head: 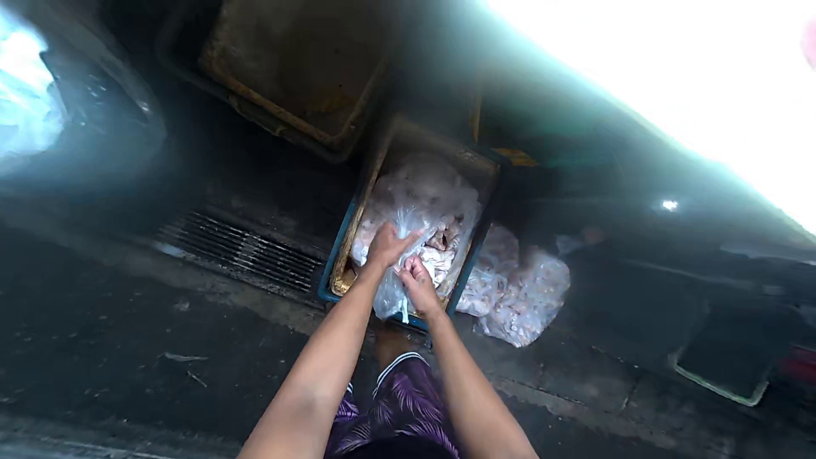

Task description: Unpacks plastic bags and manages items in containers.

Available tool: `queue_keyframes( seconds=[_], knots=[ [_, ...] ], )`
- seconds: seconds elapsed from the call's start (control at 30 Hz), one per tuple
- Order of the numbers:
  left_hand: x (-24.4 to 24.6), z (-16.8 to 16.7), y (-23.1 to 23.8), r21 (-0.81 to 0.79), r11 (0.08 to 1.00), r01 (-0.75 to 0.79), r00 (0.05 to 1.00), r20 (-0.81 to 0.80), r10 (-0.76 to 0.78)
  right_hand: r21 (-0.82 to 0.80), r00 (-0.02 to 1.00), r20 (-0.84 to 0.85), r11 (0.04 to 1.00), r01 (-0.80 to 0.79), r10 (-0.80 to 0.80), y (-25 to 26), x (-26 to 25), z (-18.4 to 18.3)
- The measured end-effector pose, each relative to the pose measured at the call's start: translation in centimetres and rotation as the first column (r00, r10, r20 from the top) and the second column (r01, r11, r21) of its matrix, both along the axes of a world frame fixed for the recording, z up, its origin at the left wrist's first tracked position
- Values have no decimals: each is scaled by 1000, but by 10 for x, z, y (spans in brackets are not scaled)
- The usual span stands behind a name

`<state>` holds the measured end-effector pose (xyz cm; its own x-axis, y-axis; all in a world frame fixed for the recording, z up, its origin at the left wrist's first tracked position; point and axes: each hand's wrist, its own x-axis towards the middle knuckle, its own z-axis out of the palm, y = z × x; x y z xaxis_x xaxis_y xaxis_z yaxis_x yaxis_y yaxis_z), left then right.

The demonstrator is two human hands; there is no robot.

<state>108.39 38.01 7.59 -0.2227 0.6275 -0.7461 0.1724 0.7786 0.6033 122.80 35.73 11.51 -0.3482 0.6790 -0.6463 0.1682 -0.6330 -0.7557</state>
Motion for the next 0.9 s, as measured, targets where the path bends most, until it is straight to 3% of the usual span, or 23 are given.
queue_keyframes(
  seconds=[0.07, 0.13, 0.23, 0.3, 0.37, 0.43, 0.47, 0.53, 0.6, 0.7, 0.77, 0.83, 0.9],
  knots=[
    [-2, 3, 7, -85, 964, 252, 968, 28, -251, -271, 968, 29, 930, 248, -250, -12, 3, 1],
    [-9, 10, -19, -96, 943, 318, 948, 3, -319, -425, 960, 112, 861, 280, -257, -23, 9, 4],
    [-48, 20, -77, -132, 960, 248, 953, -145, -267, -310, 935, 352, 939, 150, -33, -20, 26, 3],
    [-81, 20, -104, -177, 961, 212, 943, -220, -249, -99, 835, 540, 978, 184, -102, 1, 61, -14],
    [-100, 10, -114, -211, 941, 264, 920, -238, -312, 11, 713, 698, 996, 88, -71, 26, 106, -29],
    [-104, -2, -121, -226, 920, 320, 894, -250, -372, -51, 530, 837, 983, -177, 139, 45, 140, -30],
    [-104, -9, -128, -222, 918, 329, 881, -276, -383, -137, 380, 886, 932, -337, 268, 55, 151, -25],
    [-101, -17, -141, -200, 912, 357, 853, -328, -406, -274, 79, 924, 792, -545, 374, 89, 167, -10],
    [-101, -19, -149, -138, 894, 426, 824, -348, -446, -306, -42, 936, 751, -585, 349, 144, 171, 13],
    [-92, -18, -153, -136, 837, 531, 765, -349, -542, -148, -3, 980, 724, -674, 197, 218, 147, 32],
    [-73, -19, -140, -201, 838, 506, 758, -359, -544, -76, 75, 984, 769, -635, 159, 270, 97, 43],
    [-50, -14, -126, -207, 887, 412, 771, -439, -461, 102, 287, 955, 832, -545, 71, 298, 53, 44],
    [-27, -8, -119, -16, 956, 293, 779, -576, -248, 356, 637, 760, 903, -240, -129, 291, 13, 35]
  ],
)
